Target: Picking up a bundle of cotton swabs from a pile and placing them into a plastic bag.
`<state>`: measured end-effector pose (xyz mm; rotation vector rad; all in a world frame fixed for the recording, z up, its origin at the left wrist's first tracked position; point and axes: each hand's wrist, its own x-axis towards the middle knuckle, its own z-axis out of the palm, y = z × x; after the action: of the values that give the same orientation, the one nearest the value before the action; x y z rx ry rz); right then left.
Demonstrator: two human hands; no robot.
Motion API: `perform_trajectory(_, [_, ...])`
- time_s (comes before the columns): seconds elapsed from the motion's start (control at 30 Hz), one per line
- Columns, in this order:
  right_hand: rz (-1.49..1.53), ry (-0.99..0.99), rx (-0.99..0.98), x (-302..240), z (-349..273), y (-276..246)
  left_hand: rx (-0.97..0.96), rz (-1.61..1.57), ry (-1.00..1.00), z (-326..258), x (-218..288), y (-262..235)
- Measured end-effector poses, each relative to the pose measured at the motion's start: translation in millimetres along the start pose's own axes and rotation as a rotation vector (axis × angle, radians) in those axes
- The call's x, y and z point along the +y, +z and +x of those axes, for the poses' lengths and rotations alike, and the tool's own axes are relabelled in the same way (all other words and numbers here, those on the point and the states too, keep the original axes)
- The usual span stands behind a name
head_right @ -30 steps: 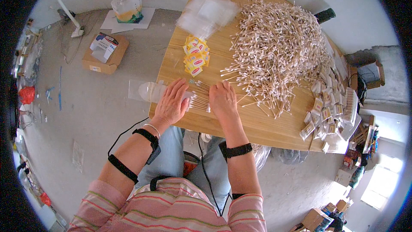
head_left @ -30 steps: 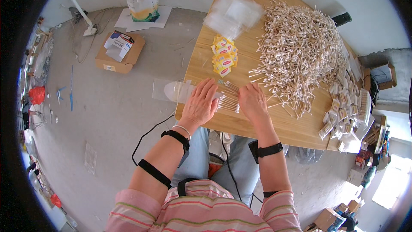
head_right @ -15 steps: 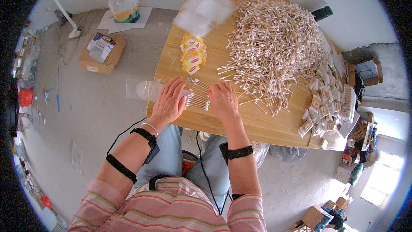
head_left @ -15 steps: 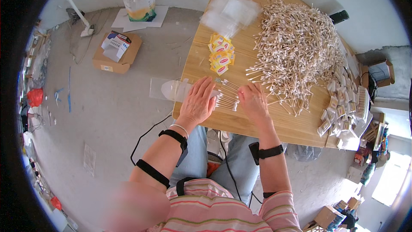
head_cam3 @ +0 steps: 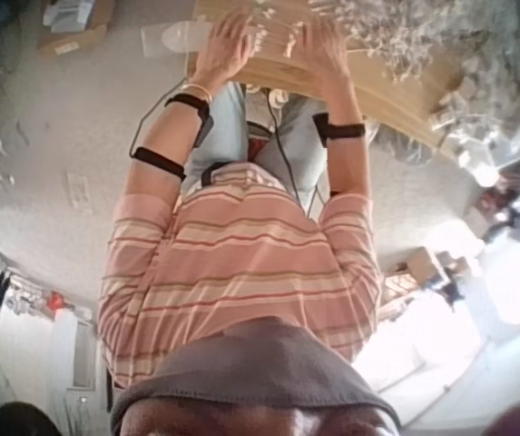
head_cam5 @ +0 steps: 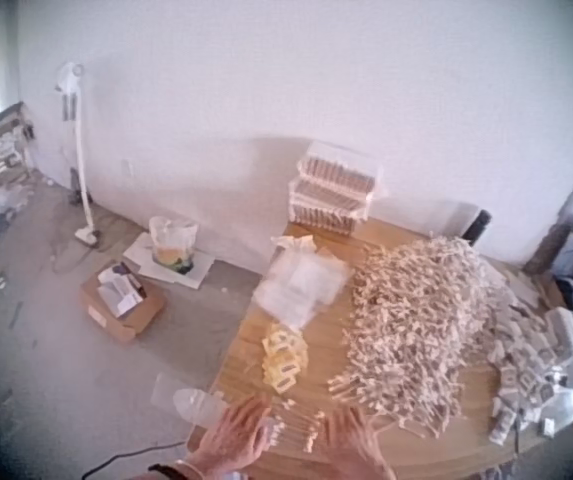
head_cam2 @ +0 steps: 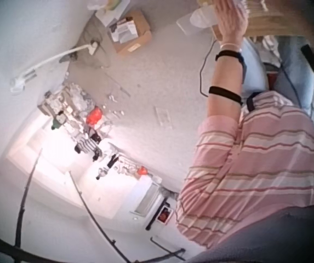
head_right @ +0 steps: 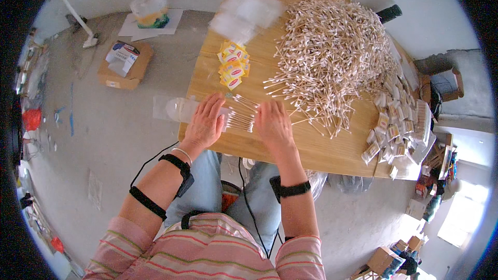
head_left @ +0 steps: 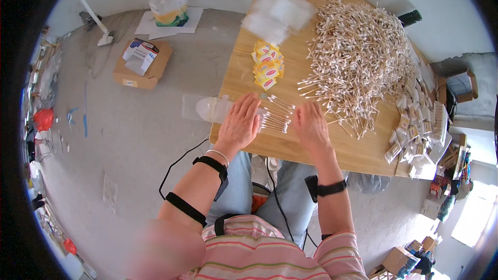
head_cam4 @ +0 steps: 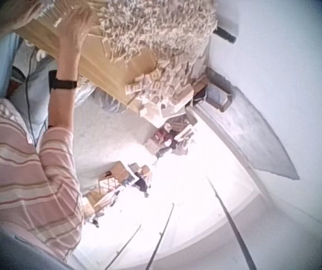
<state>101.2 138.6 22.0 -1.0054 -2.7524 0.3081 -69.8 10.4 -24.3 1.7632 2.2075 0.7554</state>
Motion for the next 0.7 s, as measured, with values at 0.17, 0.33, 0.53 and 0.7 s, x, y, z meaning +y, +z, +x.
perform_trajectory(0.17, [0.098,0.175,-0.002,25.6,-85.3,-48.6,0.026,0.032,0.018,-2.0,-4.8,-1.3])
perform_trajectory(0.33, [-0.092,0.469,-0.189,70.6,-197.3,-73.9,0.009,0.001,0.025,1.0,0.0,-0.9])
perform_trajectory(0.53, [-0.086,0.485,-0.128,66.6,-169.5,-70.7,0.036,0.037,0.05,2.0,-1.6,0.3])
perform_trajectory(0.7, [0.196,0.187,0.039,24.9,-52.5,-18.7,0.021,0.042,0.012,-0.6,-4.7,-1.6])
